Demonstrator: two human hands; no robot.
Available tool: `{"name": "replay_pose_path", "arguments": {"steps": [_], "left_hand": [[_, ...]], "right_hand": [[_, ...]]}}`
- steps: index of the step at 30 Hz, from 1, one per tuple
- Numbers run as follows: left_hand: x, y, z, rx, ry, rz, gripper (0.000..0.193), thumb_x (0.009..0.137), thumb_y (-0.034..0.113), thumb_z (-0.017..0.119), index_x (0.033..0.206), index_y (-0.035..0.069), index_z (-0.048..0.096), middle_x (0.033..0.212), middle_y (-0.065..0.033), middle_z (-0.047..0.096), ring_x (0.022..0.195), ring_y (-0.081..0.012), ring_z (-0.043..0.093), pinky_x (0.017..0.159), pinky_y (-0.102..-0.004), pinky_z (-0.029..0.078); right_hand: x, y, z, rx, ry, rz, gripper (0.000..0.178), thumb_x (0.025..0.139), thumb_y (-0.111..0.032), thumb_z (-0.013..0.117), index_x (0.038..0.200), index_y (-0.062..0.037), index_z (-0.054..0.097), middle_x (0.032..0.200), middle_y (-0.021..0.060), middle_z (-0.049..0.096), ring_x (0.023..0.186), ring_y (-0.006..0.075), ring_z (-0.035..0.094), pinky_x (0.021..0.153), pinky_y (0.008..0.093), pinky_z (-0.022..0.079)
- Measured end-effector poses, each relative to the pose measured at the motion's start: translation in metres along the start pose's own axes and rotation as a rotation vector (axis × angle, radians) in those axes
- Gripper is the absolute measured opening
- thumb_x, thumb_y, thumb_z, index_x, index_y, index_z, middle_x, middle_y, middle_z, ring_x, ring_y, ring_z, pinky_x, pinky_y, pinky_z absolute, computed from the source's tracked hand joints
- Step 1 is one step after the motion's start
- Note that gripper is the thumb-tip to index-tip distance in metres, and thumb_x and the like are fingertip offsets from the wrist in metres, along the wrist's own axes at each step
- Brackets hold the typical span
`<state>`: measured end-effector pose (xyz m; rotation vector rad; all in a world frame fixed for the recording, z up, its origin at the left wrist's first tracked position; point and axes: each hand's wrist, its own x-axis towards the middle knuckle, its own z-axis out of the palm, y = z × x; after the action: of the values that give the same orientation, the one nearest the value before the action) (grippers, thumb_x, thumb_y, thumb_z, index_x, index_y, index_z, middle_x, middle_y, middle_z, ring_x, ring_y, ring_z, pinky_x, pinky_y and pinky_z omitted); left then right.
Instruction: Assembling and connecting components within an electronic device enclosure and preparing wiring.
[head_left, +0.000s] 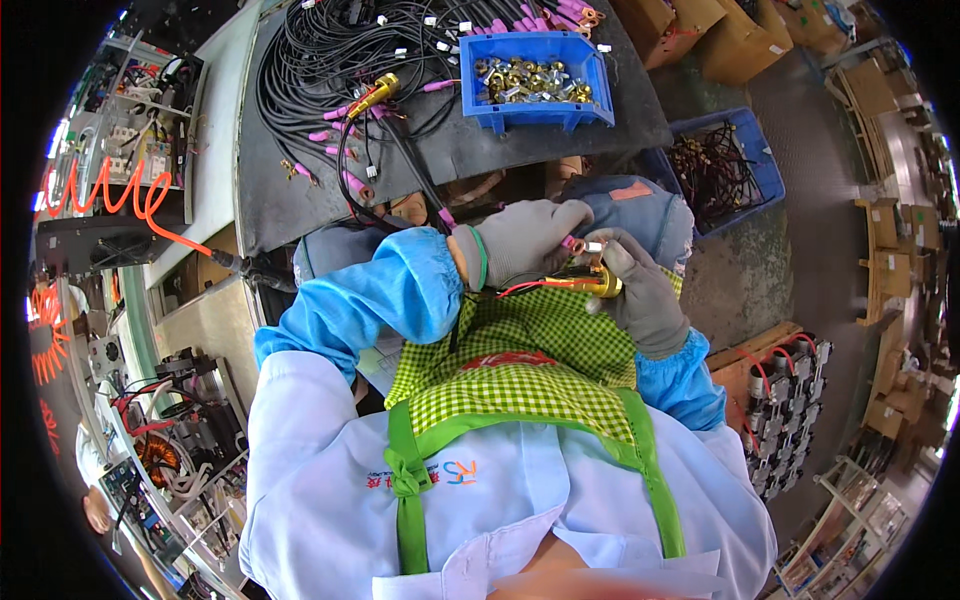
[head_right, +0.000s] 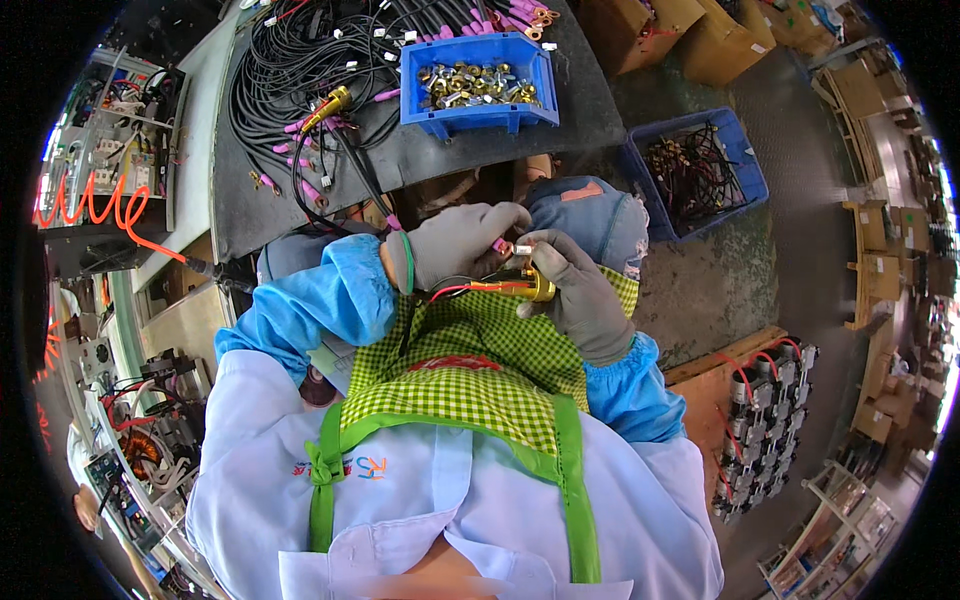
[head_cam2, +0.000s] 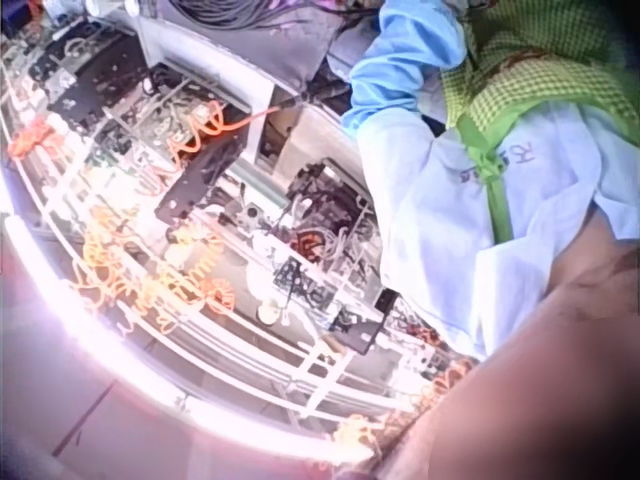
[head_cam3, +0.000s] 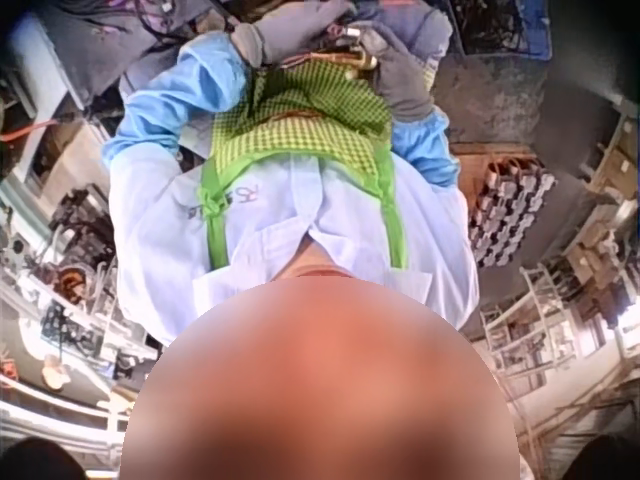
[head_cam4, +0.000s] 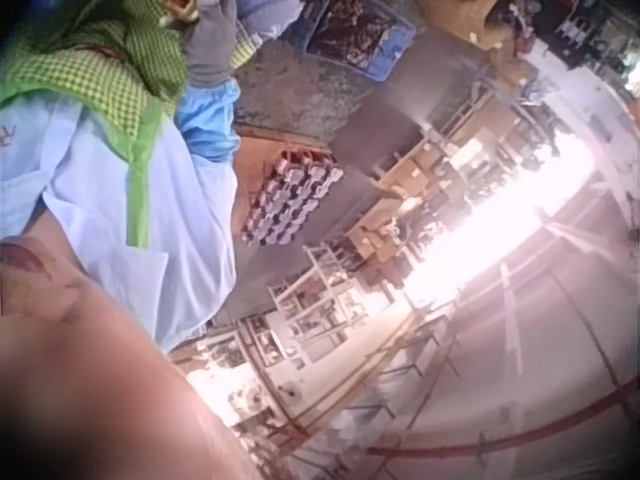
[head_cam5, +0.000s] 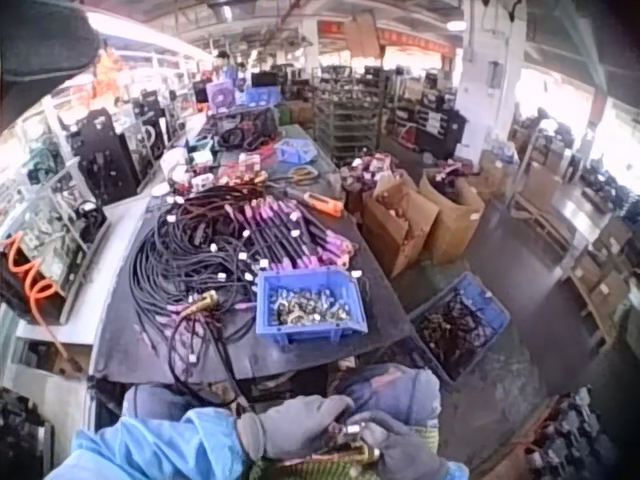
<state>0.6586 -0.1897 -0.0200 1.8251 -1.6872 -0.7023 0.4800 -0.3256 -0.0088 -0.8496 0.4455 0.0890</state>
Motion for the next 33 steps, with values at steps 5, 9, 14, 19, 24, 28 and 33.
{"name": "replay_pose_path", "arguments": {"steps": [5, 9, 14, 19, 24, 28, 33], "left_hand": [[0.0, 0.0, 0.015, -0.008, 0.145, -0.065, 0.053, 0.085, 0.023, 0.066, 0.129, 0.007, 0.041, 0.099, -0.0186, 0.062, 0.093, -0.0386, 0.062, 0.076, -0.0468, 0.051], [-0.001, -0.003, 0.026, 0.133, 0.125, -0.053, 0.054, 0.086, 0.022, 0.064, 0.132, 0.007, 0.04, 0.098, -0.0176, 0.063, 0.092, -0.0376, 0.063, 0.076, -0.046, 0.051], [0.001, -0.005, 0.029, 0.23, 0.146, 0.005, 0.058, 0.088, 0.021, 0.06, 0.138, 0.007, 0.035, 0.096, -0.0187, 0.063, 0.089, -0.0371, 0.064, 0.075, -0.0463, 0.052], [0.002, 0.003, 0.016, -0.074, -0.055, -0.079, 0.064, 0.087, 0.022, 0.063, 0.14, 0.006, 0.032, 0.099, -0.0228, 0.064, 0.089, -0.0416, 0.064, 0.073, -0.0484, 0.052], [0.0, -0.008, 0.025, -0.069, -0.082, -0.013, 0.08, 0.081, 0.017, 0.069, 0.146, 0.007, 0.023, 0.117, -0.0281, 0.058, 0.091, -0.0434, 0.063, 0.07, -0.0495, 0.052], [0.0, -0.004, 0.018, 0.119, -0.008, 0.162, 0.085, 0.08, 0.016, 0.07, 0.147, 0.005, 0.02, 0.127, -0.0279, 0.051, 0.092, -0.0432, 0.062, 0.075, -0.0486, 0.052], [-0.007, -0.004, -0.07, 0.26, -0.058, 0.054, 0.072, 0.08, 0.017, 0.067, 0.143, 0.005, 0.034, 0.116, -0.0213, 0.057, 0.102, -0.0385, 0.06, 0.087, -0.0451, 0.051]], "right_hand": [[0.003, 0.009, 0.001, 0.015, 0.028, -0.015, 0.037, 0.1, -0.036, 0.051, 0.122, -0.0064, 0.052, 0.108, 0.0076, 0.06, 0.093, 0.0148, 0.063, 0.061, 0.0275, 0.058], [0.001, 0.01, 0.007, -0.011, 0.055, 0.003, 0.035, 0.1, -0.036, 0.051, 0.12, -0.0063, 0.053, 0.107, 0.0079, 0.06, 0.093, 0.0147, 0.063, 0.061, 0.0276, 0.058], [0.002, 0.02, 0.007, 0.06, -0.01, 0.027, 0.036, 0.099, -0.034, 0.053, 0.123, -0.0079, 0.048, 0.109, 0.0078, 0.058, 0.094, 0.0155, 0.063, 0.064, 0.0285, 0.06], [0.007, 0.022, -0.003, 0.128, -0.139, 0.031, 0.045, 0.096, -0.037, 0.058, 0.13, -0.0122, 0.042, 0.111, 0.0077, 0.058, 0.095, 0.0163, 0.063, 0.066, 0.0304, 0.061], [0.011, 0.021, -0.009, 0.084, -0.233, 0.077, 0.053, 0.092, -0.04, 0.064, 0.133, -0.0142, 0.043, 0.11, 0.0076, 0.057, 0.096, 0.0167, 0.063, 0.067, 0.0322, 0.061], [0.017, 0.012, -0.009, 0.053, -0.263, 0.074, 0.047, 0.093, -0.038, 0.063, 0.129, -0.0122, 0.048, 0.11, 0.0078, 0.057, 0.095, 0.017, 0.062, 0.067, 0.0334, 0.061], [0.032, -0.023, -0.007, -0.146, -0.264, 0.066, 0.04, 0.095, -0.032, 0.06, 0.124, -0.0058, 0.05, 0.107, 0.0087, 0.055, 0.095, 0.0183, 0.061, 0.067, 0.0342, 0.062]]}}
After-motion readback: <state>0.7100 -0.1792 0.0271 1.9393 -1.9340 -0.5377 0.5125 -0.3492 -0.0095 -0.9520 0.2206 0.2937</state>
